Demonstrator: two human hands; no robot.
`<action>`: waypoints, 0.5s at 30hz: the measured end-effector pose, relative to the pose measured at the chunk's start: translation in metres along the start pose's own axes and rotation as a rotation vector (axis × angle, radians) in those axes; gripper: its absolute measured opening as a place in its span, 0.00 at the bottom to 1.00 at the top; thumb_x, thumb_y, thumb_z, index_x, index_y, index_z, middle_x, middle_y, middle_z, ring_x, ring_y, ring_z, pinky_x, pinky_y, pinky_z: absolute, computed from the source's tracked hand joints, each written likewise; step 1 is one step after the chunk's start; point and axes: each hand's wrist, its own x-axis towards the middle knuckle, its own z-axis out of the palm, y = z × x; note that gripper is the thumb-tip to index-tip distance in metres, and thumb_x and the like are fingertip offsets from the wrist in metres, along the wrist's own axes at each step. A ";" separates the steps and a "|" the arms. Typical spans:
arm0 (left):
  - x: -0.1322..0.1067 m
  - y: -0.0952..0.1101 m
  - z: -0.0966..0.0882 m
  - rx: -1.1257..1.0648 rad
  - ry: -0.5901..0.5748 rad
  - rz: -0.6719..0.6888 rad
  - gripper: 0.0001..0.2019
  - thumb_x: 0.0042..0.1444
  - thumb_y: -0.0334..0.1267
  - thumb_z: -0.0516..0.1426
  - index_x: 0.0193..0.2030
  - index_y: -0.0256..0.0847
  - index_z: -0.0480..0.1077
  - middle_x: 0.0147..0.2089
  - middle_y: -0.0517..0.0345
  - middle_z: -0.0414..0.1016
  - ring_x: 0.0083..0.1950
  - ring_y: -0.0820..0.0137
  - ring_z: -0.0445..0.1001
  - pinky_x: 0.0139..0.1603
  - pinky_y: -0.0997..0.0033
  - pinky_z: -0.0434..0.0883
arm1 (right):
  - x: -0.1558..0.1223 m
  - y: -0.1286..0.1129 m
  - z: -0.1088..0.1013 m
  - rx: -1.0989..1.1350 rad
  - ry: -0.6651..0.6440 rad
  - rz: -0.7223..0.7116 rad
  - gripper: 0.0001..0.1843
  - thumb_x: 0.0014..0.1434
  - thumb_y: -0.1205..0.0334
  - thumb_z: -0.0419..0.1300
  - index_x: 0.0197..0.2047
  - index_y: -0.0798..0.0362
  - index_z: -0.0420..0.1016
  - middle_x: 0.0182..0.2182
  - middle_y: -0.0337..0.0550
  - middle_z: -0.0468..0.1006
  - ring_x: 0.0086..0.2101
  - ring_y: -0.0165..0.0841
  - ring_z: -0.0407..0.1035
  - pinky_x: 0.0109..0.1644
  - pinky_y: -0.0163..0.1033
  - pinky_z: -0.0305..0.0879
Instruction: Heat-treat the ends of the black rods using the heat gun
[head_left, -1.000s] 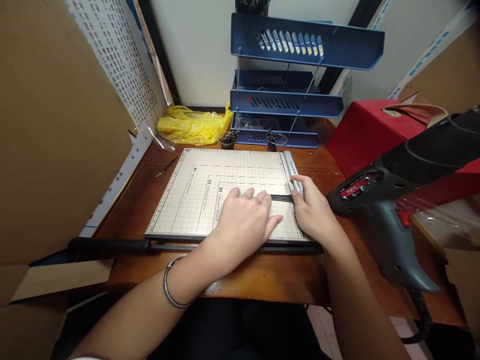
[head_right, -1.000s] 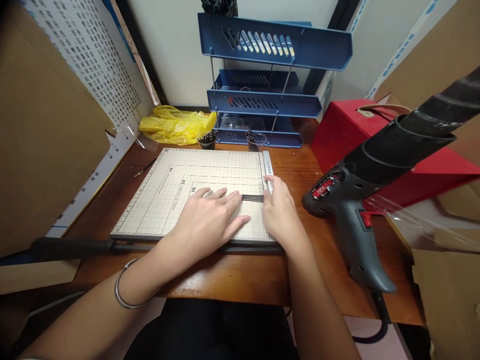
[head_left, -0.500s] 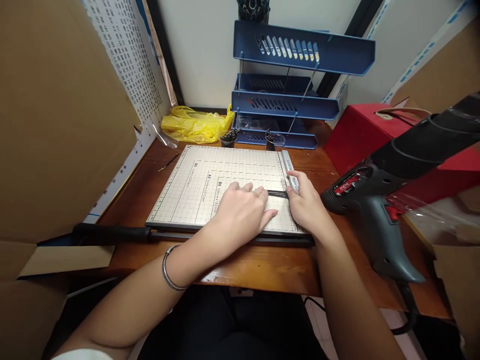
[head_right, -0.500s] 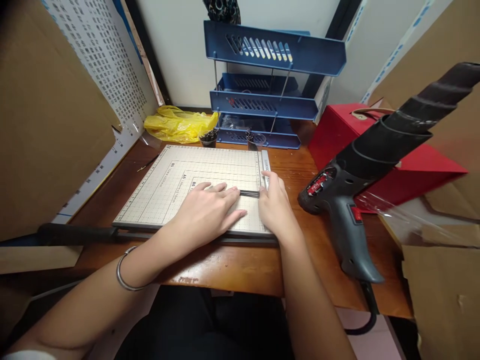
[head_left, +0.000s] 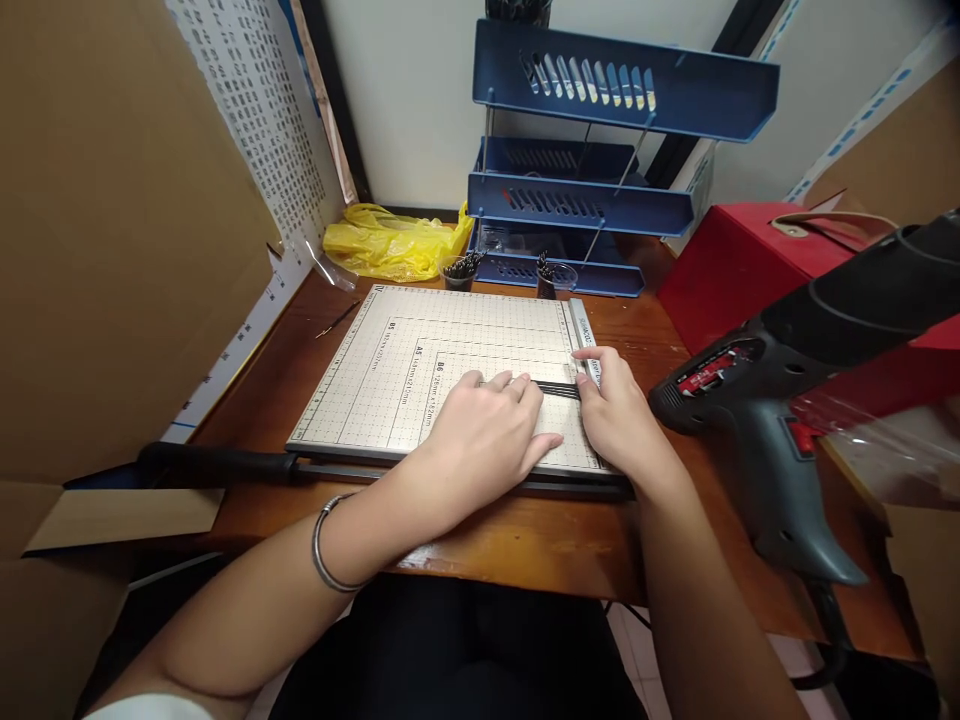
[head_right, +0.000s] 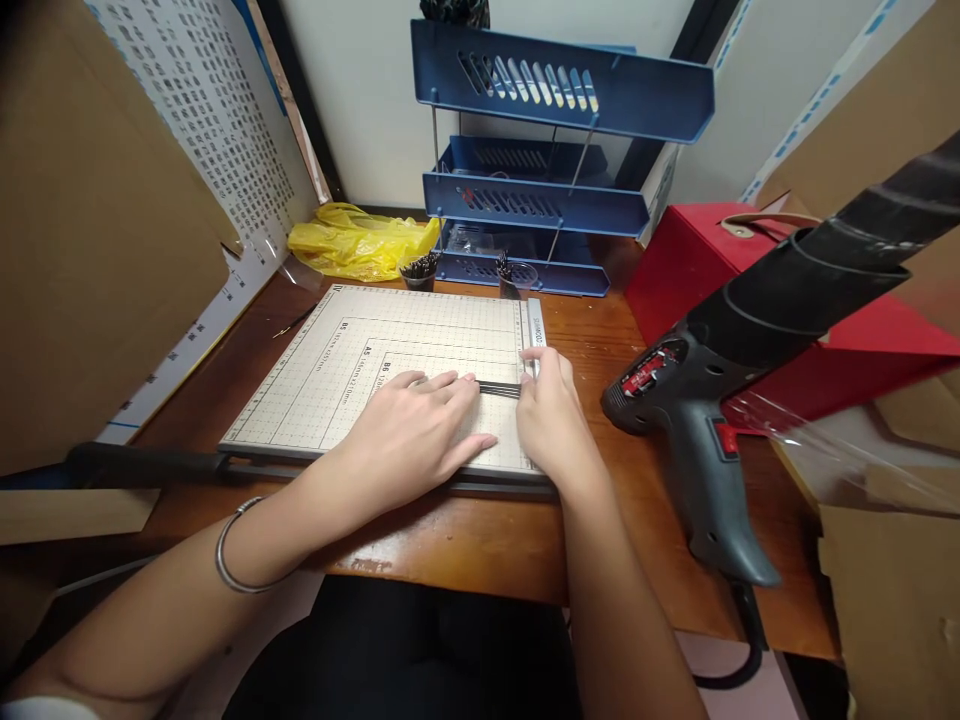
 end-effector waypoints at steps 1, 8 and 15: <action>0.000 0.000 0.001 -0.003 -0.001 0.008 0.21 0.73 0.51 0.52 0.51 0.31 0.71 0.52 0.41 0.80 0.54 0.54 0.79 0.51 0.55 0.71 | 0.000 0.000 0.000 0.002 -0.005 0.006 0.16 0.66 0.59 0.48 0.54 0.51 0.67 0.58 0.59 0.71 0.57 0.46 0.68 0.67 0.60 0.59; 0.000 -0.001 0.003 -0.027 -0.021 0.021 0.20 0.73 0.50 0.51 0.51 0.32 0.72 0.55 0.43 0.79 0.57 0.54 0.77 0.52 0.53 0.71 | 0.000 -0.003 -0.003 0.027 -0.052 0.038 0.20 0.67 0.58 0.47 0.59 0.51 0.66 0.61 0.59 0.70 0.61 0.46 0.66 0.68 0.59 0.58; 0.002 -0.002 0.001 -0.038 -0.030 -0.001 0.20 0.74 0.49 0.51 0.50 0.32 0.74 0.54 0.44 0.80 0.59 0.52 0.77 0.53 0.54 0.71 | 0.002 -0.008 -0.007 0.030 -0.120 0.082 0.23 0.67 0.59 0.45 0.61 0.54 0.67 0.59 0.60 0.73 0.60 0.48 0.67 0.67 0.60 0.59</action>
